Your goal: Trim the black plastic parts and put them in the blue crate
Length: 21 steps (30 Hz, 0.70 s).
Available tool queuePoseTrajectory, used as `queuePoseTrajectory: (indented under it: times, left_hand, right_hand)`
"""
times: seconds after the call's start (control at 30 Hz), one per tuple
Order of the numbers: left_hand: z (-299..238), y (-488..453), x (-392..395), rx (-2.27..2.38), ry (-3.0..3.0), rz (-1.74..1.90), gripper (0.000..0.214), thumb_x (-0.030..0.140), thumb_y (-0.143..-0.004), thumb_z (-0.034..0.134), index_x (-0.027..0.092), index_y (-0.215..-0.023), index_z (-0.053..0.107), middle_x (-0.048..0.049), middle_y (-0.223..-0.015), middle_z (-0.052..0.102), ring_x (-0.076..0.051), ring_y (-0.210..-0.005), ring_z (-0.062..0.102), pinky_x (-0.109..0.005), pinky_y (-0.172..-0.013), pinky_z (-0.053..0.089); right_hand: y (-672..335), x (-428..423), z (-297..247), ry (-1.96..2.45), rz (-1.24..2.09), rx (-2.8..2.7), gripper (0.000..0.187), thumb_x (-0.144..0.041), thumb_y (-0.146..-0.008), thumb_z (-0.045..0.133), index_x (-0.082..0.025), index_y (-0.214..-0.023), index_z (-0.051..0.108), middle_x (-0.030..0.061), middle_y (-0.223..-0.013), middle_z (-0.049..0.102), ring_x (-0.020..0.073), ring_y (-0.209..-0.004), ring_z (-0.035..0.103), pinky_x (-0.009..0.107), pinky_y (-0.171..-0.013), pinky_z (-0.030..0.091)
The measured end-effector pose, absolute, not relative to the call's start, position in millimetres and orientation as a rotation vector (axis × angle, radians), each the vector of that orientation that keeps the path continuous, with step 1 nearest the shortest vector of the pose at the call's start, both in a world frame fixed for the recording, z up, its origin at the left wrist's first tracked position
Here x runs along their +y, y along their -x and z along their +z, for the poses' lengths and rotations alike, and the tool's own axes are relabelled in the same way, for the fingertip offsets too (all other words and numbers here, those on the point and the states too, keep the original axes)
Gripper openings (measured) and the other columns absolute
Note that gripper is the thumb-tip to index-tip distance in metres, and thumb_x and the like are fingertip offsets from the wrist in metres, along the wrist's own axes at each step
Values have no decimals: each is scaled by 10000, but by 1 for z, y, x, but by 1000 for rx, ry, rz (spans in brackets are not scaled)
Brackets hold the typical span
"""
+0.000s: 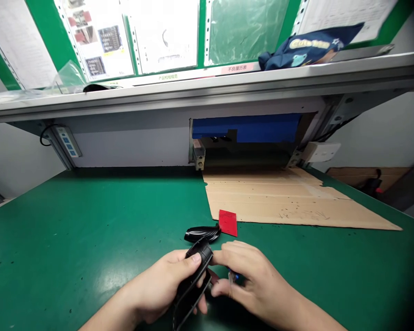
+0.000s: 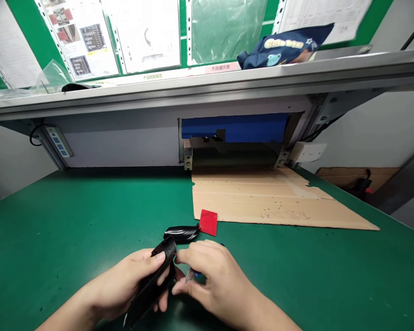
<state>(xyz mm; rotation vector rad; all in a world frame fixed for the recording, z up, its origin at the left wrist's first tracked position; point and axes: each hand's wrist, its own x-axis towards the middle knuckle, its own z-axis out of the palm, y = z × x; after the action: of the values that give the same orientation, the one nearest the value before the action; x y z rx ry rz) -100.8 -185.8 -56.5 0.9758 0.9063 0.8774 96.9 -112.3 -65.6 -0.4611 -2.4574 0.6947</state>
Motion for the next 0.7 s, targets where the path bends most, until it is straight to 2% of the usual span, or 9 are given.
queuePoseTrajectory:
  times: [0.07, 0.13, 0.23, 0.33, 0.43, 0.53, 0.57, 0.63, 0.7]
  left_hand:
    - [-61, 99, -186, 849, -869, 897, 380, 503, -857, 482, 145, -730, 496, -30, -691, 551, -123, -563, 565, -217, -527, 422]
    - [-63, 98, -186, 851, -841, 901, 386, 507, -861, 471, 146, -727, 491, -30, -644, 544, -129, -558, 569, -214, -524, 426]
    - [-61, 98, -185, 883, -892, 940, 389, 508, -876, 443, 150, -731, 487, -8, -608, 521, -102, -495, 527, -197, -498, 392]
    - [-57, 99, -184, 946, -1052, 987, 380, 491, -894, 428, 147, -749, 498, -19, -693, 544, -66, -467, 453, -183, -450, 328]
    - [-53, 101, -184, 1044, -1190, 984, 386, 497, -912, 393, 148, -819, 528, -46, -789, 592, -67, -479, 414, -202, -445, 331]
    - [-49, 102, -185, 1133, -1290, 951, 420, 522, -915, 366, 151, -847, 552, -36, -814, 586, -77, -508, 415, -219, -471, 355]
    - [-48, 102, -186, 1154, -1309, 939, 435, 531, -915, 357, 151, -846, 557, -27, -803, 570, -80, -523, 416, -219, -477, 356]
    - [-45, 102, -187, 1167, -1333, 920, 446, 542, -912, 351, 152, -832, 553, 2, -742, 514, -84, -539, 400, -212, -476, 342]
    - [-42, 101, -189, 1164, -1342, 908, 426, 532, -914, 359, 157, -816, 537, 30, -682, 443, -79, -536, 369, -205, -480, 315]
  right_hand:
    - [-94, -115, -71, 405, 650, -2495, 215, -401, -954, 490, -227, -998, 607, -2, -728, 602, 137, -657, 486, 275, -665, 321]
    - [-93, -115, -74, 391, 608, -2513, 207, -355, -971, 458, -228, -963, 622, -3, -701, 591, 136, -640, 478, 277, -645, 311]
    - [-96, -112, -71, 416, 571, -2483, 171, -335, -953, 501, -225, -912, 625, -14, -674, 570, 129, -617, 451, 268, -628, 317]
    - [-101, -108, -63, 489, 719, -2393, 147, -288, -958, 489, -234, -880, 602, -25, -732, 600, 117, -657, 493, 239, -645, 361]
    - [-104, -105, -57, 641, 787, -2283, 218, -298, -980, 429, -223, -827, 565, -26, -760, 599, 115, -681, 518, 228, -639, 386]
    - [-106, -104, -57, 751, 528, -2408, 234, -391, -936, 514, -218, -782, 549, -29, -707, 569, 142, -657, 491, 264, -619, 360]
    - [-105, -104, -58, 765, 413, -2470, 220, -431, -895, 575, -223, -824, 561, -28, -727, 577, 155, -673, 492, 277, -630, 354]
    - [-104, -105, -60, 790, 211, -2548, 317, -500, -809, 665, -241, -965, 571, -15, -814, 598, 183, -726, 503, 303, -664, 348]
    - [-101, -108, -63, 835, 58, -2569, 387, -527, -791, 672, -249, -1037, 566, 0, -864, 590, 200, -759, 501, 320, -684, 338]
